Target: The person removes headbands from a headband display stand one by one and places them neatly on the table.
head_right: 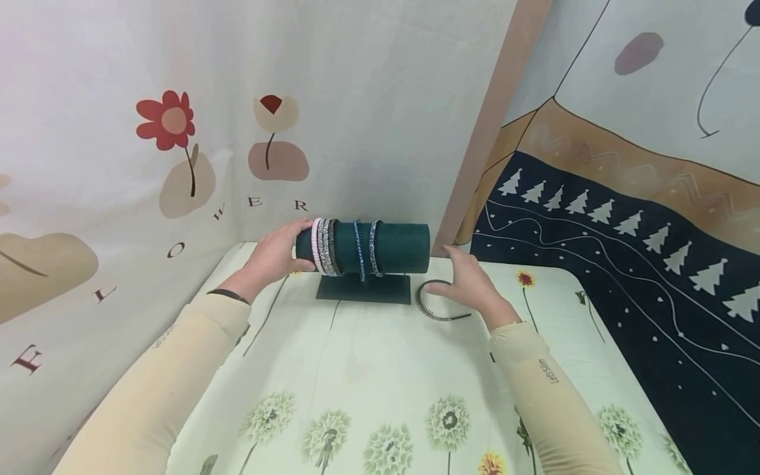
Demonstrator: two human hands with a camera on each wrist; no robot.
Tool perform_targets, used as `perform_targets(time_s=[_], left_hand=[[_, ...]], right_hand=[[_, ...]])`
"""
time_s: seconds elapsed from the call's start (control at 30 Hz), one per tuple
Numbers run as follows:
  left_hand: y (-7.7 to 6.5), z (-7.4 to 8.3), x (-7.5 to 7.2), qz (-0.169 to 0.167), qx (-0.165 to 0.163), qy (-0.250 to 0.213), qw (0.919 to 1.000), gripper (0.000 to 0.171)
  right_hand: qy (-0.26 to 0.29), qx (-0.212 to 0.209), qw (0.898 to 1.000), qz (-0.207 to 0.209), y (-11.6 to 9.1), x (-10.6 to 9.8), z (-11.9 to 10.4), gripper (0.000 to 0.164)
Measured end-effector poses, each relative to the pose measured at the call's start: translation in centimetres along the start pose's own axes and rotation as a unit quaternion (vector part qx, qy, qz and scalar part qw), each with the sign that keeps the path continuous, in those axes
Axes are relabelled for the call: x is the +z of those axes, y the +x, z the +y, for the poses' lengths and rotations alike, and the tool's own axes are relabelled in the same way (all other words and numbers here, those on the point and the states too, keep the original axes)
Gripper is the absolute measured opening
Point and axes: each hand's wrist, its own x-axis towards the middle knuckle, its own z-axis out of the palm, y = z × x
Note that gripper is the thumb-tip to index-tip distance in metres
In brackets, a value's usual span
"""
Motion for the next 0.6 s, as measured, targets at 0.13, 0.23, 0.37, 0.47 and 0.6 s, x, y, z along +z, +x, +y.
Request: perform_targets(time_s=[0.13, 0.23, 0.37, 0.47, 0.6], left_hand=[[0.03, 0.15, 0.00, 0.001, -0.002, 0.000, 1.0000, 0.099], [0.04, 0.21, -0.02, 0.001, -0.003, 0.000, 1.0000, 0.098], [0.01, 0.25, -0.04, 0.000, -0.006, -0.001, 1.0000, 0.098], [-0.05, 0.25, -0.07, -0.001, -0.006, -0.002, 1.0000, 0.098], [-0.10, 0.24, -0.09, -0.004, -0.006, -0.005, 1.0000, 0.098]], right_hand=[[0.003, -0.004, 1.000, -0.003, -0.04, 0.13, -0.08, 0.109], [0.007, -0.006, 1.000, -0.005, -0.09, 0.18, -0.18, 0.108], [0.005, -0.012, 1.000, -0.004, -0.09, 0.26, -0.34, 0.107], [0.003, -0.018, 1.000, -0.005, -0.10, 0.30, -0.48, 0.105], [0.004, -0.029, 1.000, -0.004, -0.08, 0.41, -0.51, 0.103]])
